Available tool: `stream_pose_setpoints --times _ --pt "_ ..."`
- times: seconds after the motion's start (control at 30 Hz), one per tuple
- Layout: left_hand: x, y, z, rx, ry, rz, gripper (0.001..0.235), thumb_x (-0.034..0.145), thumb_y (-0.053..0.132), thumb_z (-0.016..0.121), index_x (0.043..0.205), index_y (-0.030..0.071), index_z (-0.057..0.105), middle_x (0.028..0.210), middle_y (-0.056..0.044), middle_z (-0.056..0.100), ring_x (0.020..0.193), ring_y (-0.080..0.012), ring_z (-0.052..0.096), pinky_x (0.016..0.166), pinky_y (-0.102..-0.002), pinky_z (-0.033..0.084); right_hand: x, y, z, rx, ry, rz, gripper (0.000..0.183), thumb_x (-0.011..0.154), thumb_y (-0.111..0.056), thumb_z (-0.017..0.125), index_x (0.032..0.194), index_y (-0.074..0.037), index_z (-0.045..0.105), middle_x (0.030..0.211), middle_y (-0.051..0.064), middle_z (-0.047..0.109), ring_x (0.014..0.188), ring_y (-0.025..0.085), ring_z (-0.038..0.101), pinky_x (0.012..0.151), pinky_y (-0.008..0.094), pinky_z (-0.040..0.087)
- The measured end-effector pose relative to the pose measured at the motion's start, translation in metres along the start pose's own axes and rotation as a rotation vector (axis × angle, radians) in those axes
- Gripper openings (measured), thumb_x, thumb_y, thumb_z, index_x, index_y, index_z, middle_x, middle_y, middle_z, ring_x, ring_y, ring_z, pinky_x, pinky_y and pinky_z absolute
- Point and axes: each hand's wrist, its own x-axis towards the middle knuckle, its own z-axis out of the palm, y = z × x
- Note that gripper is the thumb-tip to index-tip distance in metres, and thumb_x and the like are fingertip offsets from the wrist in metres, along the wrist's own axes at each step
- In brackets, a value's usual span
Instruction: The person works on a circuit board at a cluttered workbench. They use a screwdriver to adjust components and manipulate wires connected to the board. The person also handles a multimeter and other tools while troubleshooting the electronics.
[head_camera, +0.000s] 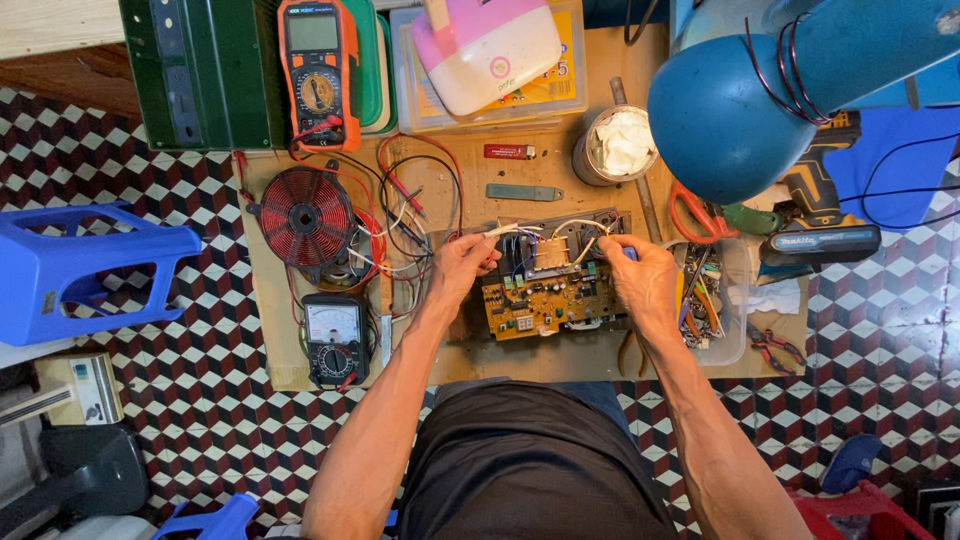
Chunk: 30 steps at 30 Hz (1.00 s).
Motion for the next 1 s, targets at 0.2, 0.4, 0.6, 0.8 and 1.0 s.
stream_pose_setpoints --times 0.2,0.4,0.6,0.8,1.0 --pt "-0.001 0.013 0.001 0.006 -0.001 0.004 0.033 0.099 0.027 0.066 0.113 -0.001 0.073 0.089 -0.005 0.072 0.076 -0.0090 0.062 0.071 -0.026 0.053 -0.002 -0.002 -0.002 -0.026 0.003 0.037 0.030 0.090 -0.032 0.074 0.106 -0.006 0.080 0.067 -0.004 0.060 0.058 0.006 0.049 0.051 0.026 0.039" --pt "0.001 0.015 0.001 -0.042 -0.008 -0.088 0.032 0.096 0.029 0.066 0.113 0.003 0.074 0.088 -0.004 0.073 0.074 -0.0089 0.062 0.068 -0.024 0.052 -0.002 0.006 -0.001 0.022 -0.002 0.028 0.030 0.091 -0.030 0.074 0.105 -0.004 0.080 0.066 -0.005 0.056 0.057 0.005 0.045 0.049 0.026 0.034" --pt "0.007 0.011 0.004 -0.012 0.052 -0.030 0.038 0.090 0.034 0.073 0.109 0.001 0.076 0.093 -0.003 0.073 0.080 -0.0087 0.064 0.072 -0.025 0.053 -0.003 0.007 0.000 -0.019 0.022 0.012 0.028 0.091 -0.030 0.074 0.105 -0.005 0.080 0.066 -0.004 0.057 0.059 0.006 0.046 0.050 0.026 0.036" --pt "0.013 0.008 0.004 -0.025 0.038 -0.049 0.044 0.093 0.040 0.068 0.113 0.001 0.073 0.103 -0.006 0.075 0.090 -0.0140 0.071 0.079 -0.027 0.055 -0.008 0.006 -0.005 0.014 0.035 -0.003 0.030 0.092 -0.028 0.073 0.111 -0.006 0.077 0.069 -0.002 0.061 0.060 0.006 0.052 0.053 0.025 0.042" --pt "0.009 0.010 0.005 -0.042 0.008 -0.118 0.045 0.095 0.040 0.063 0.120 0.003 0.066 0.110 -0.010 0.076 0.098 -0.0183 0.076 0.083 -0.031 0.057 -0.023 0.015 -0.014 0.083 0.024 -0.014 0.031 0.093 -0.025 0.072 0.114 -0.002 0.075 0.070 -0.002 0.062 0.060 0.006 0.055 0.054 0.023 0.043"
